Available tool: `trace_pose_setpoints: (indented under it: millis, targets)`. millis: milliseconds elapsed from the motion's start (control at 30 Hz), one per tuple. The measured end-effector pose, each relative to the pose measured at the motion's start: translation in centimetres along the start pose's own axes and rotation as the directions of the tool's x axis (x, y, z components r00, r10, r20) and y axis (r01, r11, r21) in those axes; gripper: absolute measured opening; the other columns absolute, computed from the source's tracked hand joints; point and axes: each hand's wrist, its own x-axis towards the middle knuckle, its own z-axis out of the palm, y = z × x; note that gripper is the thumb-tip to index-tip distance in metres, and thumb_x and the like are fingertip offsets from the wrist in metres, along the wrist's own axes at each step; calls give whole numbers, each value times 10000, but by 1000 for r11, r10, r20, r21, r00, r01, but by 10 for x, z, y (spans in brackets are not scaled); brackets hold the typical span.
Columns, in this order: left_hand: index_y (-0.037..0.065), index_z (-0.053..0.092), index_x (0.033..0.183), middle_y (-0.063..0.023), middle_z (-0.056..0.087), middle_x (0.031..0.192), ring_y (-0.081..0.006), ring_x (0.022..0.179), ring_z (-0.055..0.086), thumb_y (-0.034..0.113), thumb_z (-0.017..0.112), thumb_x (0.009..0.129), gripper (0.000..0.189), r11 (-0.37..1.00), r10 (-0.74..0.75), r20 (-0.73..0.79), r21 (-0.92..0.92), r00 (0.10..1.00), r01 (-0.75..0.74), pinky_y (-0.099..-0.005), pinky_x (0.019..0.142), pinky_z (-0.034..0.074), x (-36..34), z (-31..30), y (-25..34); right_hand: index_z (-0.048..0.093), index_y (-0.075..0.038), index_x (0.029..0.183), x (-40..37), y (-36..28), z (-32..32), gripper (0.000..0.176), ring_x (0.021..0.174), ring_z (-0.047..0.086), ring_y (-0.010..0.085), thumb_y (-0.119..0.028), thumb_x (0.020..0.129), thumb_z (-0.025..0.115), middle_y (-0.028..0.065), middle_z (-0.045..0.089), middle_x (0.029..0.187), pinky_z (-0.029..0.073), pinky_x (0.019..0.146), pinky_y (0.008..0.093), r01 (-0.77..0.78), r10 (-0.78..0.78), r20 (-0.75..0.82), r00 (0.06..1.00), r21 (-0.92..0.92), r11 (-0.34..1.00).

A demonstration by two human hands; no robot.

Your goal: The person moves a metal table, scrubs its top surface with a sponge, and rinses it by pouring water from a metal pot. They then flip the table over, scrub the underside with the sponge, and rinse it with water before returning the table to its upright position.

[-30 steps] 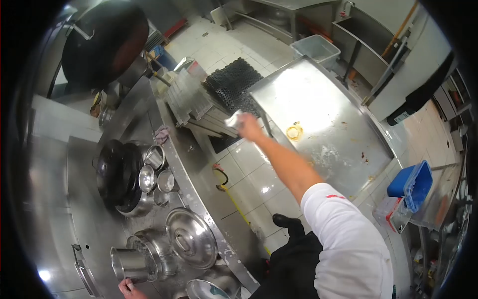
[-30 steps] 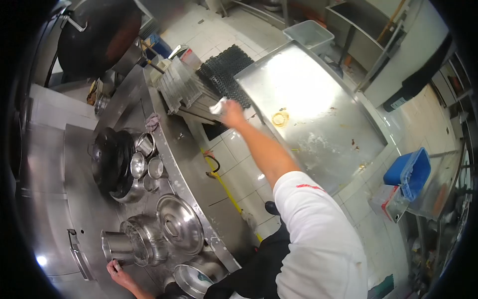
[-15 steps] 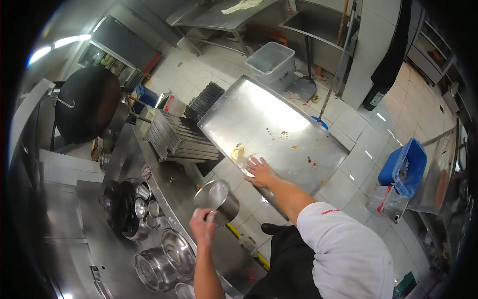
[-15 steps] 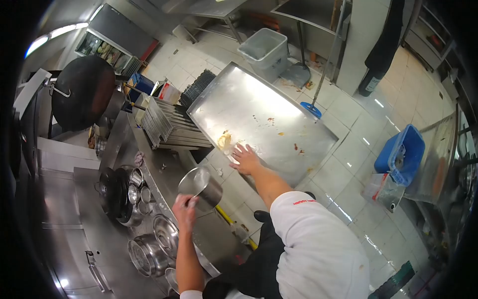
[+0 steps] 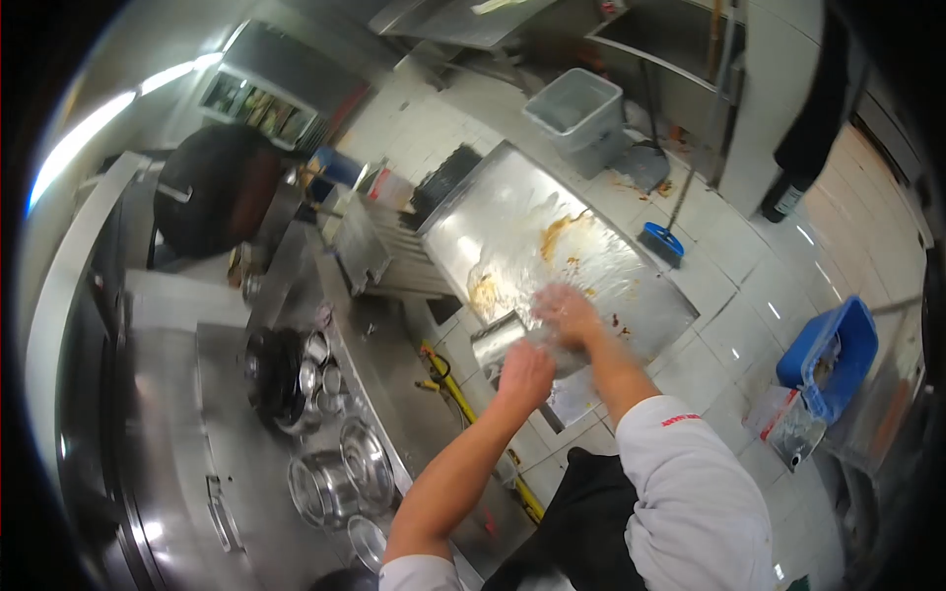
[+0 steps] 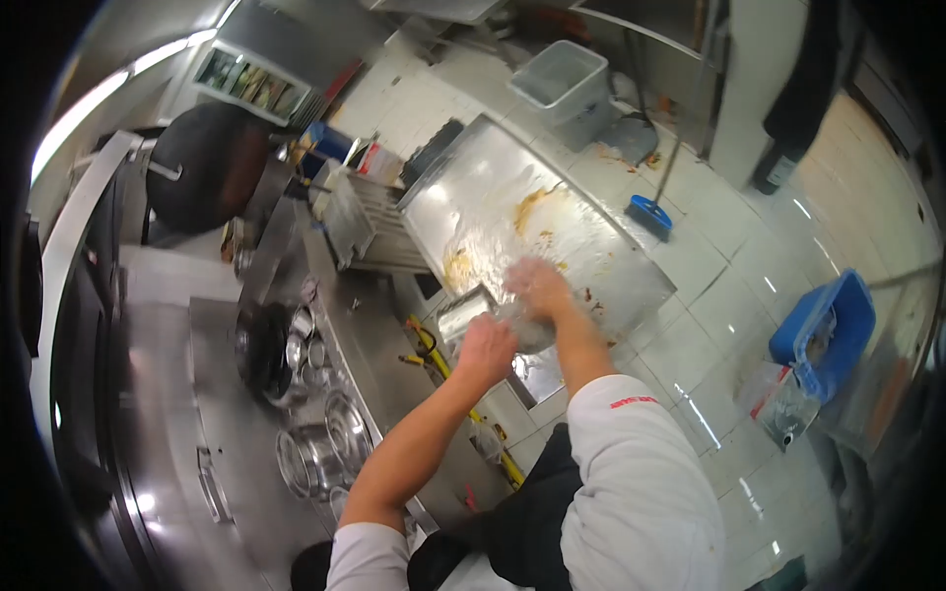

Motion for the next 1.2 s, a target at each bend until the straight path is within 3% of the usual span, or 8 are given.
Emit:
trace_pose_setpoints:
  millis: [133, 300, 467, 733, 933, 1000, 1067, 1200]
  targets:
    - [87, 685, 794, -115, 599, 928, -307, 909, 544, 172, 560, 780, 152, 986, -154, -36, -71, 987, 151, -443, 732, 414, -21, 3, -13, 440, -44, 1375, -19, 13, 13, 725, 1383, 264, 392, -436, 796, 634, 219, 330, 1476, 146, 1149, 528, -321, 202, -560, 803, -121, 939]
    - [103, 686, 820, -122, 601, 944, -329, 929, 567, 197, 610, 792, 124, 571, -776, -112, -541, 620, 617, -428, 756, 457, -141, 38, -73, 303, -130, 1482, -18, -5, 6, 771, 1389, 151, 477, -615, 891, 408, 148, 196, 1558, 94, 1089, 654, -798, 711, -364, 601, -317, 512]
    - [135, 729, 815, -124, 606, 865, -323, 833, 590, 216, 628, 816, 130, 58, -992, -110, -845, -67, 532, -435, 745, 471, -286, 101, -98, 201, -202, 1513, -35, -22, 55, 698, 1412, 99, 466, -553, 937, 383, 134, 100, 1579, 113, 1085, 668, -636, 585, -249, 772, -298, 712]
    - [52, 676, 843, -193, 623, 948, -377, 905, 597, 206, 596, 846, 173, -463, -738, 48, -762, -673, 452, -473, 797, 463, -479, 240, -210, 195, -93, 1503, -35, -116, 113, 747, 1431, 121, 403, -515, 936, 436, 165, 142, 1567, 139, 1146, 531, -331, 373, 155, 915, -242, 912]
    - [79, 683, 913, -210, 618, 1037, -389, 991, 591, 226, 565, 848, 199, -574, -809, 366, -660, -460, 485, -464, 868, 467, -579, 346, -232, 258, 20, 1434, -69, -145, 136, 630, 1405, 227, 382, 4, 847, 486, 227, 257, 1509, 225, 1144, 454, -313, 315, -117, 942, 33, 949]
    - [56, 675, 990, -222, 643, 988, -349, 980, 611, 203, 575, 843, 231, -365, -886, 115, -773, -450, 520, -447, 843, 473, -590, 331, -214, 260, 12, 1432, -76, -142, 133, 651, 1398, 248, 374, 69, 809, 441, 211, 244, 1518, 251, 1129, 463, -276, 278, -109, 954, 32, 961]
    - [75, 665, 1066, -200, 638, 1028, -333, 1030, 603, 231, 603, 838, 283, -177, -957, -9, -777, -290, 605, -420, 881, 469, -609, 279, -176, 218, -13, 1455, -77, -152, 121, 702, 1395, 243, 388, 88, 792, 422, 197, 220, 1531, 255, 1120, 476, -295, 296, -53, 954, 21, 955]
    - [125, 547, 1268, -255, 510, 1233, -406, 1172, 505, 379, 676, 777, 568, -89, -675, 643, -558, 362, 825, -454, 974, 434, -615, 259, -86, 146, -57, 1491, -69, -153, 130, 821, 1418, 167, 399, 120, 739, 425, 167, 184, 1549, 234, 1095, 565, -388, 384, -75, 920, -45, 921]
